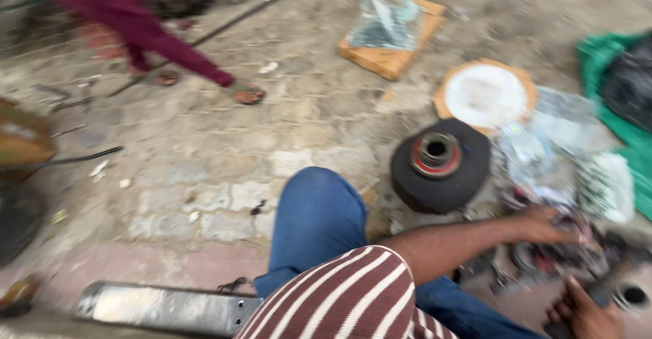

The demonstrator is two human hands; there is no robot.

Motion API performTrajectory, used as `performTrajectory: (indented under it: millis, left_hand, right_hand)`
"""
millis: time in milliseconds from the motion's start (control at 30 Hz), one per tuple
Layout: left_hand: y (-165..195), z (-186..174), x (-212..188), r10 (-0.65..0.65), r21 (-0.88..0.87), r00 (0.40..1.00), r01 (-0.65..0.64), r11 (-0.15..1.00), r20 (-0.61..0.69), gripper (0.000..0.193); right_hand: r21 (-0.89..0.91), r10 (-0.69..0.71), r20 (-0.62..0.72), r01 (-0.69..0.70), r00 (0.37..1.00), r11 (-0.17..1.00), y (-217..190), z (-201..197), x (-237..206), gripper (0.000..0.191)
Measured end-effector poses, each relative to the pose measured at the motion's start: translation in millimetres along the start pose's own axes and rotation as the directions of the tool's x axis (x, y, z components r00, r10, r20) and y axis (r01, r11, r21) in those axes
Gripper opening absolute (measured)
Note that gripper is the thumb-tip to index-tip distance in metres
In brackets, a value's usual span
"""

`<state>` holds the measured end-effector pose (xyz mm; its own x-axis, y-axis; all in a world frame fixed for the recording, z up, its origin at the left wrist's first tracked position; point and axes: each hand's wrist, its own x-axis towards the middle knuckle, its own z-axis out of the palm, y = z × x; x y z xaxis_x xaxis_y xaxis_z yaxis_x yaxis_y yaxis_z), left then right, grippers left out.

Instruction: The person sits on the ground and assembles a mechanical hub by placing a bearing into a metal housing. They use a hammer to tap the bearing into place and then fit a cylindrical metal sleeve over the assembly. The person handles the parts and tools directly with their hands.

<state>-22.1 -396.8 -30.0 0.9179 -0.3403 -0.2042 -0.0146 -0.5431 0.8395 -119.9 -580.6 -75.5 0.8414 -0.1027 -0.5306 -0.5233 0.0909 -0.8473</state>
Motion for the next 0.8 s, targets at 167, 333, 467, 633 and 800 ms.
performTrajectory:
  millis: [167,333,467,633,800]
  left_hand:
    - [-19,-54,3,0.082,0.097,0.997,-0.081,0.992,-0.009,0.090]
    - [-43,-164,-19,0.133,0.152,0.972,-0.104,0.983,-0.195,0.077]
    - [-40,-276,-69,0.064,-0.378,0.838,-0.311,0.872,-0.541,0.050]
    - [-13,-363,-150,-0.209,-0.434,0.449,-0.485,0.759,-0.869,0.048]
    - [15,-407,-188,-0.242,-0.540,0.491,-0.665,0.517,-0.837,0.130]
  right_hand:
    - [-0.088,0.130,0.039,-0.127,0.991,0.988,-2,29,24,0.023]
    - [-0.081,0.199,0.084,-0.192,0.976,0.978,9,39,23,0.022]
    - [-0.044,0.234,0.127,-0.230,0.964,0.972,24,28,23,0.022]
    - [0.021,0.310,0.313,-0.333,0.898,0.943,47,15,28,0.028]
    - [0.048,0.214,0.144,-0.222,0.966,0.974,58,11,20,0.023]
